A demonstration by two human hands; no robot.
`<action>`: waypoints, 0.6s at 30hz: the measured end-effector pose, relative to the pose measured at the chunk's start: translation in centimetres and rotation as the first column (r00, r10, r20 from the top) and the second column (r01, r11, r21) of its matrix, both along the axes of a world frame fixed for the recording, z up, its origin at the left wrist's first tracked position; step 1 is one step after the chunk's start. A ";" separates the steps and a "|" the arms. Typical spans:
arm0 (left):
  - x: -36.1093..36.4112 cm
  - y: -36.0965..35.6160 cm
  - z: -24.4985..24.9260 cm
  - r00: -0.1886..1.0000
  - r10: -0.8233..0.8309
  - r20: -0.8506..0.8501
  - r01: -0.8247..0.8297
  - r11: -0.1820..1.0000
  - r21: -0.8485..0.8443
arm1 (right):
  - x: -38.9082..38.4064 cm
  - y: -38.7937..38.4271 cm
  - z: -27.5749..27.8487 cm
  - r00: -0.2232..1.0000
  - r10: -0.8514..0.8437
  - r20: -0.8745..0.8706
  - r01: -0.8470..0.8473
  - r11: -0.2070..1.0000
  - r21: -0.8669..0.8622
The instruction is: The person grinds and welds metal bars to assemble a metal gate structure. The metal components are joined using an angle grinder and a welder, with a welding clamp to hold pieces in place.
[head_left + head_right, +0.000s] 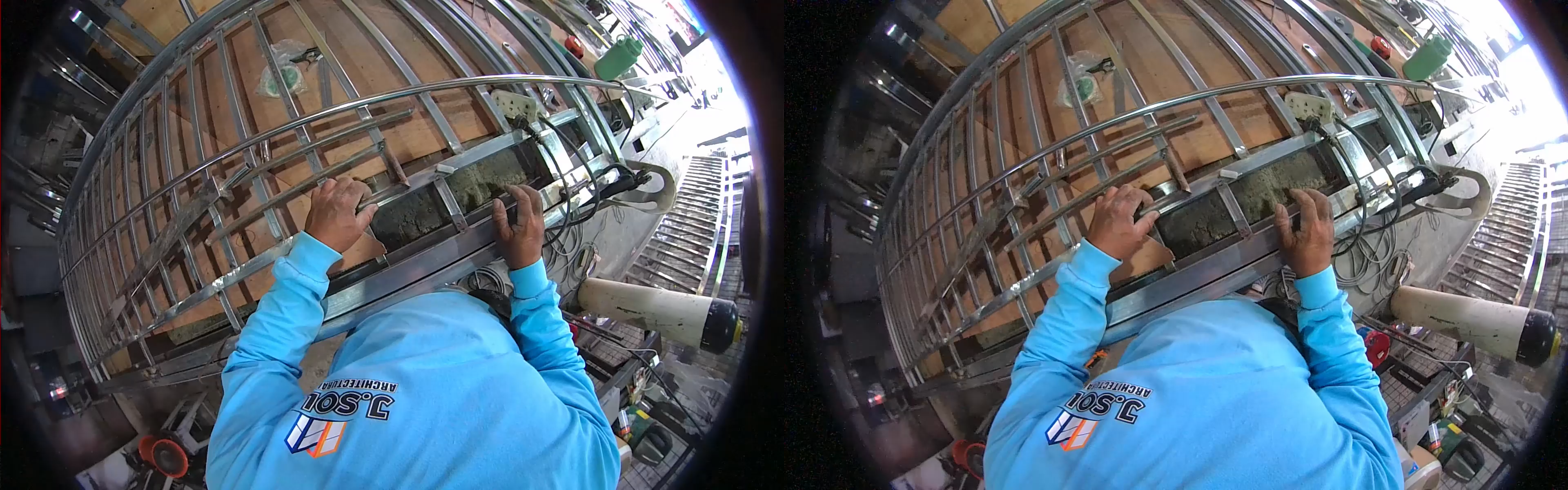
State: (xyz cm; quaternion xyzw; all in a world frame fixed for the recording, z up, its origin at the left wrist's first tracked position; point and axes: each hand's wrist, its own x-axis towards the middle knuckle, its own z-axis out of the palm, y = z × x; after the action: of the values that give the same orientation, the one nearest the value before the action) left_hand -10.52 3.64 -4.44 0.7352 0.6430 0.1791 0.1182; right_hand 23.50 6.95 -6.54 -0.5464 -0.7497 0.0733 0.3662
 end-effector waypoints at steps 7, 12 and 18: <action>0.4 0.3 -0.1 1.000 0.016 -0.014 -0.016 1.000 -0.003 | 0.2 0.3 0.2 0.999 0.054 0.008 -0.054 0.998 0.017; 0.3 0.1 -0.5 1.000 0.030 -0.005 -0.030 0.999 0.011 | 0.3 0.4 0.0 0.998 0.067 0.012 -0.067 0.998 0.020; -0.4 -0.4 -0.6 1.000 0.006 0.002 -0.006 0.998 0.064 | 0.1 0.3 0.2 0.998 0.066 0.023 -0.066 0.998 -0.003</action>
State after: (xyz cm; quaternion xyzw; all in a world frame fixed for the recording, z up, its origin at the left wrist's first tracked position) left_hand -10.89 3.28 -5.07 0.7365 0.6390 0.2004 0.0949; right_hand 23.64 7.24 -6.38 -0.5224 -0.7716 0.0799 0.3541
